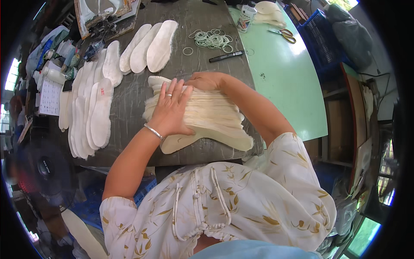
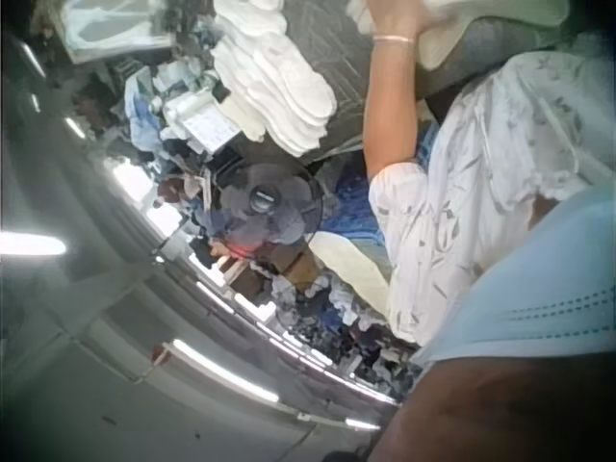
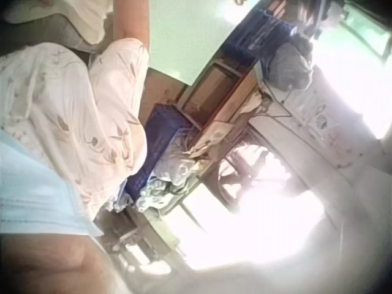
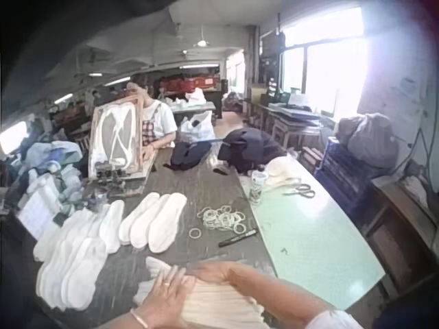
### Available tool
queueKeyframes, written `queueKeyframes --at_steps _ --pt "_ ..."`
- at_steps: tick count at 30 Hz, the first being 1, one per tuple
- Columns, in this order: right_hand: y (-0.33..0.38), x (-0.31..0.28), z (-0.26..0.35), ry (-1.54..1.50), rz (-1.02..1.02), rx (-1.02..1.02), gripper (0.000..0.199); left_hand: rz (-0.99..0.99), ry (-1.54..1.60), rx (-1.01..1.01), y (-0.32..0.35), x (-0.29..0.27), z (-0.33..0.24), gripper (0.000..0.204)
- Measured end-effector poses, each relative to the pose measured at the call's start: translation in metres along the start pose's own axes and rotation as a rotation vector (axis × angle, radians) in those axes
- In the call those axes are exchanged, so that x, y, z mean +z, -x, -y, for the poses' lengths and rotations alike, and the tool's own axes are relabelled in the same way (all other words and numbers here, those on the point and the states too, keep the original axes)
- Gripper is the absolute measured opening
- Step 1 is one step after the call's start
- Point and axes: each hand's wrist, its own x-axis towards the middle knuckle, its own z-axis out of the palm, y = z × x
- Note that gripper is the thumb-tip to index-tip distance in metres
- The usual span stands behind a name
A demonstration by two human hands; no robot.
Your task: Preparing and sorting shoe insoles by peeling off layers and stacking them.
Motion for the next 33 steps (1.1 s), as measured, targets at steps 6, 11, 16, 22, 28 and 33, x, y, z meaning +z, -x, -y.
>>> queueKeyframes --at_steps 6,11,16,22,28,33 --pt "0.005 0.003 -0.004 -0.174 -0.037 0.012 0.046 0.139 -0.032 -0.044 -0.012 -0.021 -0.006 0.141" --pt "0.002 0.001 -0.007 -0.301 0.02 -0.011 0.036 0.235 -0.083 0.023 -0.026 -0.02 0.002 0.134" --pt "0.004 0.007 -0.006 -0.287 -0.07 -0.016 0.04 0.114 -0.105 0.093 -0.032 -0.011 0.01 0.121" --pt "-0.009 -0.019 -0.034 -0.053 -0.617 -0.114 0.026 0.203 -0.026 0.105 -0.026 -0.016 0.008 0.108" --pt "-0.046 -0.077 -0.098 0.449 -0.812 0.298 0.025 0.121 -0.017 0.135 -0.023 -0.007 0.007 0.111" --pt "-0.057 -0.079 -0.101 0.341 -0.829 0.391 0.019 0.145 -0.04 0.101 -0.023 -0.006 0.009 0.107"
